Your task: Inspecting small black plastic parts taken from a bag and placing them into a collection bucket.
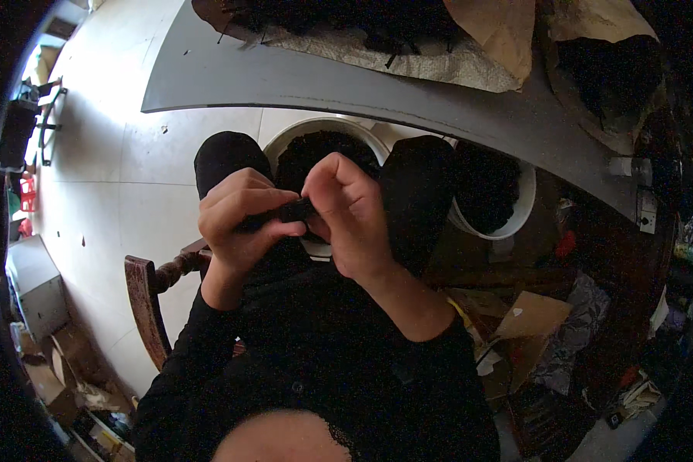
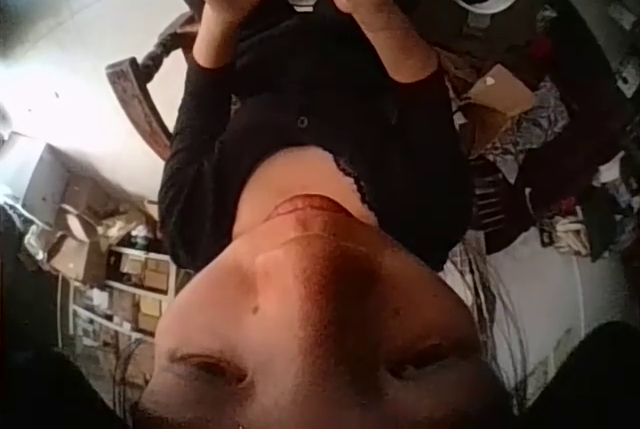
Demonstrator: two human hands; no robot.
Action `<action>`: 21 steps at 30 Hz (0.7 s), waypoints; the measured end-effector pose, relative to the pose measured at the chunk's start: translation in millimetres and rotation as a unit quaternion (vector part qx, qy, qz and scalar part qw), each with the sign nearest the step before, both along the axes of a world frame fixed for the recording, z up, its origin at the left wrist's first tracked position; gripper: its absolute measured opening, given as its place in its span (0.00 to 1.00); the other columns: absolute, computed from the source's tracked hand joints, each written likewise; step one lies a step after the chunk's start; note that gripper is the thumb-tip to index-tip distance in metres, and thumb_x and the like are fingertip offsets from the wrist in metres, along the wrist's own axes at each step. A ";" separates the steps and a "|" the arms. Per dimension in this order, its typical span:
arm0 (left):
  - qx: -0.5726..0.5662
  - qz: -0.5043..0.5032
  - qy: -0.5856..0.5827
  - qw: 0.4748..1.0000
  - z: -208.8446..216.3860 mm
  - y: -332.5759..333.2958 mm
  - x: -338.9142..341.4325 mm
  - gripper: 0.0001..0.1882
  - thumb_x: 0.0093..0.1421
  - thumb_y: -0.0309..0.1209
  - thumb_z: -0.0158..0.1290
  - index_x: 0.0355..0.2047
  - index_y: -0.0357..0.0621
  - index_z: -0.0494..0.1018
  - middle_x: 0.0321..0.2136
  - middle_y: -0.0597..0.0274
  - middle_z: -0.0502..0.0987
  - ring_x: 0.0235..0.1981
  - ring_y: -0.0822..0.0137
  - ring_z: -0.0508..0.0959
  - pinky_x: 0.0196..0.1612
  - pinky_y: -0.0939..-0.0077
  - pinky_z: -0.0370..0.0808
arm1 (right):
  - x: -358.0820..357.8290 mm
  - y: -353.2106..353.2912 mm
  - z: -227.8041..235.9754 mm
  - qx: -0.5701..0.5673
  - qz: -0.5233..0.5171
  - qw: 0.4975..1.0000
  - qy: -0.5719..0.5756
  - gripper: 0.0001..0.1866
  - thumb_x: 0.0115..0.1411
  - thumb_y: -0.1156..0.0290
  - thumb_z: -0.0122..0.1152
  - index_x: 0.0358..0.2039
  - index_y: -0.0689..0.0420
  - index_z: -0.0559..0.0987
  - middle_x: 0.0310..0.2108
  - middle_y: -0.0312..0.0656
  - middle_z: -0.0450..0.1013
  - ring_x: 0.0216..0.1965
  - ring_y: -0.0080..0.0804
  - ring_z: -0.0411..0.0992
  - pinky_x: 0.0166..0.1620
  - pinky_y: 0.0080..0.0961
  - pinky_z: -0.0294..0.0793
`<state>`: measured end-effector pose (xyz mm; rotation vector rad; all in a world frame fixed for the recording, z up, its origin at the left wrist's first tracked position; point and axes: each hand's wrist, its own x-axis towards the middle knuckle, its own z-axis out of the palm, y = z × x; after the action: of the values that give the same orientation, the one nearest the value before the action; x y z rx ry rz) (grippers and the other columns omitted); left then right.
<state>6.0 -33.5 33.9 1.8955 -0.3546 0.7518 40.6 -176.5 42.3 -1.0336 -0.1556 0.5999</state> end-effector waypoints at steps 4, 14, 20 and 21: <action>-0.002 -0.032 0.015 0.999 1.4 6.8 -2.1 0.16 0.33 0.34 0.65 0.22 0.38 0.74 0.15 0.63 0.70 0.16 0.68 0.70 0.19 0.80 0.64 | 7.9 -18.0 -5.5 0.054 0.164 0.984 0.035 0.13 0.58 0.61 0.54 0.33 0.57 0.66 0.20 0.28 0.62 0.17 0.09 0.56 0.18 0.07 0.54; -0.014 -0.305 -0.004 0.952 3.4 21.6 -2.8 0.14 0.37 0.36 0.64 0.22 0.41 0.75 0.15 0.66 0.69 0.16 0.66 0.70 0.20 0.79 0.66 | 10.4 -26.7 13.2 -0.096 0.437 0.879 -0.164 0.16 0.59 0.61 0.50 0.36 0.63 0.70 0.19 0.39 0.67 0.20 0.23 0.65 0.25 0.22 0.65; 0.031 -0.197 0.274 0.941 -8.2 19.7 -4.6 0.15 0.44 0.33 0.61 0.32 0.39 0.74 0.30 0.56 0.74 0.35 0.60 0.74 0.38 0.71 0.69 | 57.6 -24.4 2.2 -0.310 0.166 0.805 -0.478 0.12 0.53 0.71 0.56 0.37 0.61 0.71 0.36 0.43 0.67 0.32 0.33 0.69 0.32 0.22 0.69; 0.030 -0.200 0.273 0.941 -12.2 17.1 -1.9 0.15 0.44 0.33 0.61 0.32 0.39 0.74 0.30 0.56 0.74 0.35 0.60 0.74 0.38 0.71 0.69 | 78.1 -25.8 -8.0 -0.384 0.026 0.707 -0.593 0.13 0.52 0.73 0.55 0.40 0.59 0.71 0.37 0.43 0.68 0.32 0.34 0.70 0.31 0.25 0.70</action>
<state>4.1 -16.4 21.7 1.9137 -0.3919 -0.0651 118.7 -202.2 34.3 -2.1443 -1.1545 -0.1026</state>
